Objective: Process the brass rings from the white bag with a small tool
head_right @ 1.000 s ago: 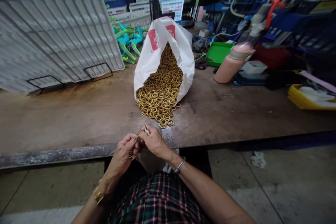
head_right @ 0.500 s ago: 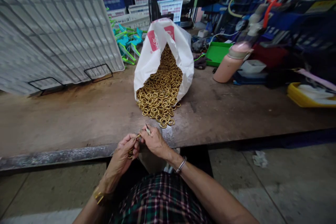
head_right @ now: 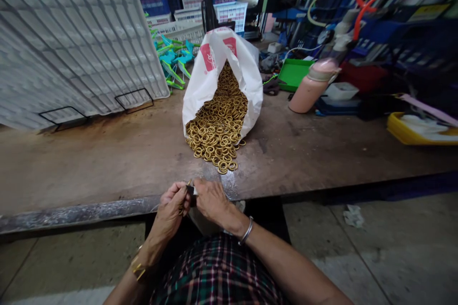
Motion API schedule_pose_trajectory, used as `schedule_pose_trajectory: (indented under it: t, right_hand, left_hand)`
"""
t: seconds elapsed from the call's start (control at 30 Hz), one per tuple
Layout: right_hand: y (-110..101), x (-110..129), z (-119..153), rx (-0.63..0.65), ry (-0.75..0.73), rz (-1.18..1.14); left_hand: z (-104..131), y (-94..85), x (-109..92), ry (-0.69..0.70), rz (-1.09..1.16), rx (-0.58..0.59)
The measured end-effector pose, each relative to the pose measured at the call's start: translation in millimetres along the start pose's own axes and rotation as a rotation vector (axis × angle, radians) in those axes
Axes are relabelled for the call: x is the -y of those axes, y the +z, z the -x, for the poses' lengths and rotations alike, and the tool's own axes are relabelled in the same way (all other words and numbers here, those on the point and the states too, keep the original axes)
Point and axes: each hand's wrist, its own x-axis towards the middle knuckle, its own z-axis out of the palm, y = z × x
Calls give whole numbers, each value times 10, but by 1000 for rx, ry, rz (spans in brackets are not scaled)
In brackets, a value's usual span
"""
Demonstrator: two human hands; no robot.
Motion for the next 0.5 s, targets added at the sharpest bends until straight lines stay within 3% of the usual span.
schedule_pose_trajectory:
  t: [0.3, 0.43, 0.5]
  right_hand:
    - [24, 47, -63, -6, 34, 78]
    - [-25, 4, -67, -4, 81, 99]
    - [-46, -43, -31, -25, 83, 106]
  left_hand:
    - [50, -48, -2, 41, -103, -23]
    - [195, -34, -58, -23, -72, 64]
    - [237, -7, -95, -78, 47, 111]
